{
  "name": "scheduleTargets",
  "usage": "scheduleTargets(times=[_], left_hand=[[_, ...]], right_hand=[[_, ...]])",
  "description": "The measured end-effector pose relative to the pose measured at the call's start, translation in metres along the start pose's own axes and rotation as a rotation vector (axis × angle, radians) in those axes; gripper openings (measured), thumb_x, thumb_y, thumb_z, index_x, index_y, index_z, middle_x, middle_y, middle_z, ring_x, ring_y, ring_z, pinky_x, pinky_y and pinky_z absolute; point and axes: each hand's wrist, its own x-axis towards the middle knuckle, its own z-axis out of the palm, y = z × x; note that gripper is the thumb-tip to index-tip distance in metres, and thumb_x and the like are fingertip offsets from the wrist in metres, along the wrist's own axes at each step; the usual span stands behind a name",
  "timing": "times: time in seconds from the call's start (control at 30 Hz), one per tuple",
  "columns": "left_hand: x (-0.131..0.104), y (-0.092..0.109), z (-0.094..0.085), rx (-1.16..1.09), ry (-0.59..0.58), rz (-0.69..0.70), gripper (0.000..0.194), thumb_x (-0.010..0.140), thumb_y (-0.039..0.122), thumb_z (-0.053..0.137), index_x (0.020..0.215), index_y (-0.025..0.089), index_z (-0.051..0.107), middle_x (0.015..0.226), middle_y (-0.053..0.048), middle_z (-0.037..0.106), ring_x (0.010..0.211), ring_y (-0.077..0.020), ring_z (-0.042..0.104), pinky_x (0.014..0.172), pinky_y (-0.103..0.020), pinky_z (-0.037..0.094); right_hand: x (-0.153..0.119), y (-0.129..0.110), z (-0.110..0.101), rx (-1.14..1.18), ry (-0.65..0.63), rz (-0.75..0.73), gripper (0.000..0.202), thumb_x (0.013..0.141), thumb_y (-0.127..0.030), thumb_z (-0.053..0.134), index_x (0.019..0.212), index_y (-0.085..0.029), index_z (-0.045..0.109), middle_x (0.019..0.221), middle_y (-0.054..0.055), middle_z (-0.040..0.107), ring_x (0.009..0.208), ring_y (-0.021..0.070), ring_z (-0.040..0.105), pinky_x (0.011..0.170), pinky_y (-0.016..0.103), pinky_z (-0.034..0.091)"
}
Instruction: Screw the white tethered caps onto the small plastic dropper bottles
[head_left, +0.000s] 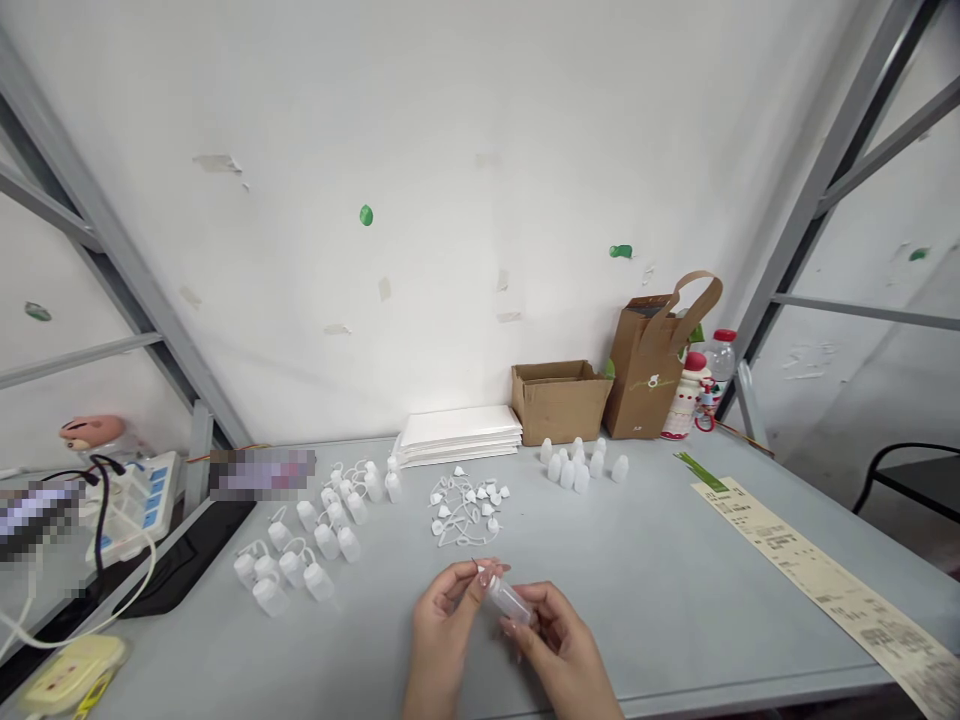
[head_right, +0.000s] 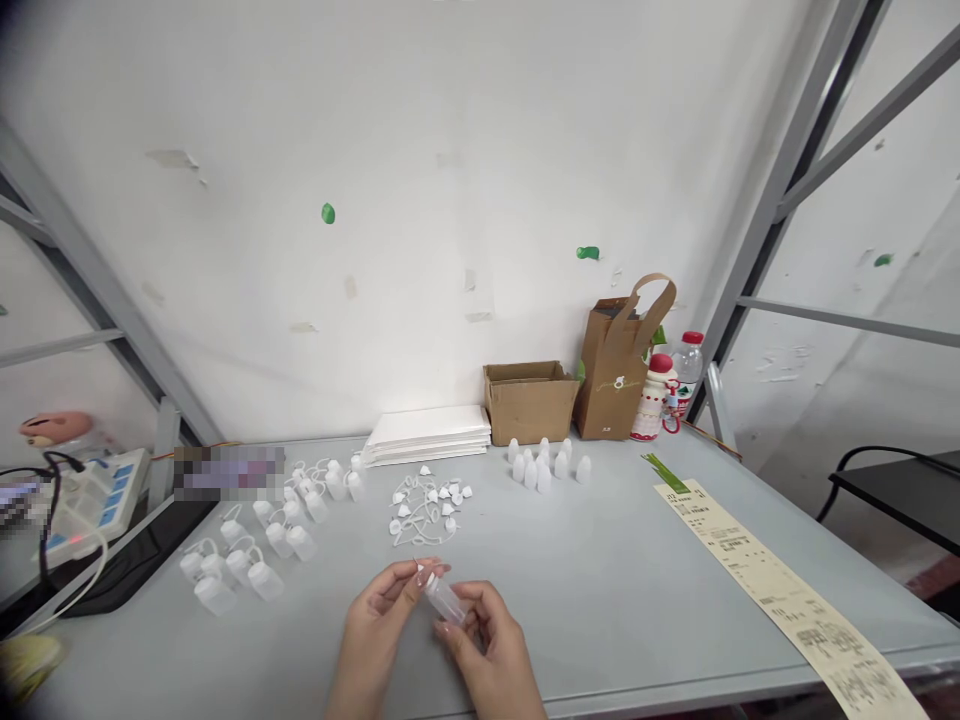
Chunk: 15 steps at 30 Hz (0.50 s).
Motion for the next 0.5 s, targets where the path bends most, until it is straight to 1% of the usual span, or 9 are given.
scheduleTargets(times=[0.07,0.17,0.23,0.3,0.33,0.4,0.47,0.5], left_hand=[[0.001,0.002,-0.002,-0.012,-0.068,-0.024,0.027,0.062,0.042,0.070,0.074,0.017,0.071,0.086,-0.010,0.075,0.089,-0.0263,0.066,0.082,-0.034,0.048],[0.000,0.011,-0.005,-0.007,-0.183,-0.032,0.025,0.064,0.041,0.069,0.074,0.018,0.071,0.088,-0.010,0.074,0.091,-0.0262,0.065,0.085,-0.035,0.046],[-0.001,0.016,-0.006,-0.004,-0.211,-0.030,0.025,0.064,0.041,0.069,0.073,0.018,0.071,0.090,-0.011,0.074,0.092,-0.0264,0.065,0.086,-0.035,0.046],[-0.002,0.019,-0.006,-0.001,-0.190,-0.034,0.025,0.063,0.042,0.069,0.072,0.018,0.071,0.091,-0.011,0.074,0.091,-0.0267,0.065,0.084,-0.035,0.047],[-0.002,0.018,-0.005,-0.002,-0.165,-0.040,0.026,0.061,0.042,0.070,0.071,0.018,0.070,0.090,-0.011,0.074,0.090,-0.0268,0.065,0.083,-0.035,0.047],[-0.001,0.014,-0.003,-0.015,-0.108,-0.049,0.028,0.058,0.043,0.073,0.069,0.017,0.070,0.087,-0.011,0.075,0.089,-0.0269,0.066,0.082,-0.034,0.048],[0.000,0.008,-0.002,-0.049,-0.061,-0.045,0.030,0.056,0.043,0.074,0.070,0.017,0.070,0.085,-0.011,0.075,0.088,-0.0272,0.066,0.081,-0.035,0.048],[0.001,0.004,-0.002,-0.070,-0.045,-0.045,0.031,0.056,0.043,0.074,0.071,0.017,0.070,0.085,-0.012,0.075,0.087,-0.0274,0.066,0.081,-0.035,0.049]], right_hand=[[-0.001,0.001,0.001,0.026,-0.025,0.020,0.032,0.074,-0.048,0.062,0.084,-0.018,0.060,0.062,-0.001,0.058,0.056,0.0136,0.053,0.054,0.023,0.043],[-0.003,-0.001,0.003,0.032,-0.096,0.013,0.039,0.082,-0.054,0.048,0.075,-0.017,0.057,0.051,-0.003,0.053,0.046,0.0112,0.048,0.048,0.021,0.039],[-0.003,-0.003,0.005,0.034,-0.094,-0.005,0.044,0.085,-0.056,0.039,0.068,-0.018,0.054,0.045,-0.004,0.051,0.041,0.0103,0.045,0.045,0.021,0.037],[-0.003,-0.005,0.006,0.024,-0.078,-0.017,0.047,0.086,-0.056,0.037,0.065,-0.018,0.055,0.044,-0.003,0.052,0.040,0.0106,0.046,0.045,0.021,0.038],[-0.002,-0.006,0.007,0.013,-0.078,-0.017,0.046,0.086,-0.056,0.038,0.068,-0.018,0.057,0.045,-0.003,0.054,0.042,0.0113,0.048,0.046,0.022,0.040],[-0.001,-0.005,0.008,-0.002,-0.057,-0.013,0.043,0.083,-0.056,0.043,0.080,-0.017,0.061,0.052,-0.001,0.058,0.047,0.0132,0.052,0.050,0.024,0.042],[-0.001,-0.001,0.009,0.016,-0.001,-0.005,0.044,0.076,-0.057,0.053,0.093,-0.018,0.061,0.059,0.000,0.061,0.051,0.0147,0.055,0.051,0.025,0.043],[0.000,0.001,0.010,0.032,0.034,-0.004,0.045,0.073,-0.057,0.057,0.094,-0.018,0.060,0.061,0.000,0.062,0.053,0.0151,0.055,0.051,0.024,0.043]])
